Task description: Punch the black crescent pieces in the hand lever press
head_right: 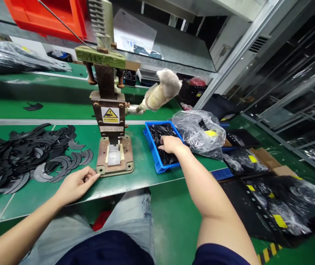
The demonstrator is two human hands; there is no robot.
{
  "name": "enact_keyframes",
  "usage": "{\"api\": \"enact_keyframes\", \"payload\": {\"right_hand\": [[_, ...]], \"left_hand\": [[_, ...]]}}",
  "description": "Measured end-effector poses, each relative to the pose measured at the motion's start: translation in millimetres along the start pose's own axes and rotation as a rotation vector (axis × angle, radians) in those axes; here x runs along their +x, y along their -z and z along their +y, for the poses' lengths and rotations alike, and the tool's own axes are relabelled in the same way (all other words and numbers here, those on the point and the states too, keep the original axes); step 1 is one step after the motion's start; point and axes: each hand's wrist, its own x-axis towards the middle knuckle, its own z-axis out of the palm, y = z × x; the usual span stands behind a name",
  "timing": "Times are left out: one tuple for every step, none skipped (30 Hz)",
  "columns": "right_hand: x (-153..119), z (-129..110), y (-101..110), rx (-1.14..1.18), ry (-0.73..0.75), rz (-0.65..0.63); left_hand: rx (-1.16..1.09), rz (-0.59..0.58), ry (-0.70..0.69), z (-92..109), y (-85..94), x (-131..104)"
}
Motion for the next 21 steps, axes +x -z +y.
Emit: {"api": "enact_keyframes", "payload": {"right_hand": [[0.0, 0.6, 0.9, 0.004, -0.01, 0.008], [0.0, 1.5, 2.5, 0.007, -0.02, 0.017], [-0.1, 2.2, 4.8, 0.01, -0.028, 0.026], [-0.1, 2.8, 7.6, 0.014, -0.036, 0.037], [-0.1, 2.9, 10.7, 0.02, -0.043, 0.051], [0.2, 2.7, 14.2, 0.029, -0.051, 0.071], [0.9, 2.0, 17.7, 0.042, -0.061, 0.098], [2.0, 1.0, 21.4, 0.06, -0.072, 0.132], [3.5, -0.2, 25.0, 0.083, -0.083, 0.171], [5.3, -1.7, 28.6, 0.112, -0.093, 0.216], [7.0, -3.4, 32.3, 0.146, -0.1, 0.263], [8.3, -5.6, 35.9, 0.185, -0.102, 0.309], [8.8, -8.2, 39.3, 0.227, -0.097, 0.352], [7.9, -11.7, 42.4, 0.273, -0.085, 0.392], [5.0, -16.3, 44.8, 0.323, -0.066, 0.423], [-0.2, -22.2, 46.2, 0.377, -0.039, 0.444], [-8.0, -29.5, 45.9, 0.436, -0.005, 0.452], [-18.4, -38.5, 43.4, 0.493, 0.034, 0.445], [-31.0, -49.1, 38.2, 0.547, 0.078, 0.425], [-45.2, -61.4, 30.2, 0.616, 0.128, 0.388], [-60.1, -75.1, 19.2, 0.677, 0.177, 0.337]], "left_hand": [[-0.007, 0.003, 0.001, -0.5, -0.1, -0.3], [-0.012, 0.004, 0.004, -0.7, 0.0, -0.5], [-0.015, 0.001, 0.01, -0.6, 0.2, -0.6], [-0.015, 0.0, 0.017, -0.1, 0.5, -0.7], [-0.013, -0.001, 0.024, 0.5, 0.9, -0.6], [-0.01, -0.001, 0.029, 1.4, 1.3, -0.5], [-0.006, 0.001, 0.031, 2.4, 1.8, -0.3], [-0.003, 0.0, 0.031, 3.5, 2.4, -0.1], [-0.001, -0.002, 0.028, 4.5, 2.9, 0.0], [-0.001, -0.005, 0.024, 5.4, 3.4, 0.2], [-0.003, -0.008, 0.02, 6.0, 3.8, 0.4], [-0.008, -0.01, 0.018, 6.3, 4.2, 0.6], [-0.017, -0.01, 0.017, 6.2, 4.4, 0.9], [-0.029, -0.008, 0.016, 5.7, 4.6, 1.3], [-0.046, -0.002, 0.016, 4.8, 4.7, 1.7], [-0.066, 0.003, 0.016, 3.5, 4.7, 2.0], [-0.092, 0.01, 0.014, 2.2, 4.5, 2.3], [-0.125, 0.021, 0.011, 1.2, 4.2, 2.3], [-0.167, 0.04, 0.007, 0.8, 3.9, 2.0], [-0.215, 0.072, 0.003, 1.6, 3.4, 1.2], [-0.26, 0.113, -0.006, 3.9, 3.0, -0.2]]}}
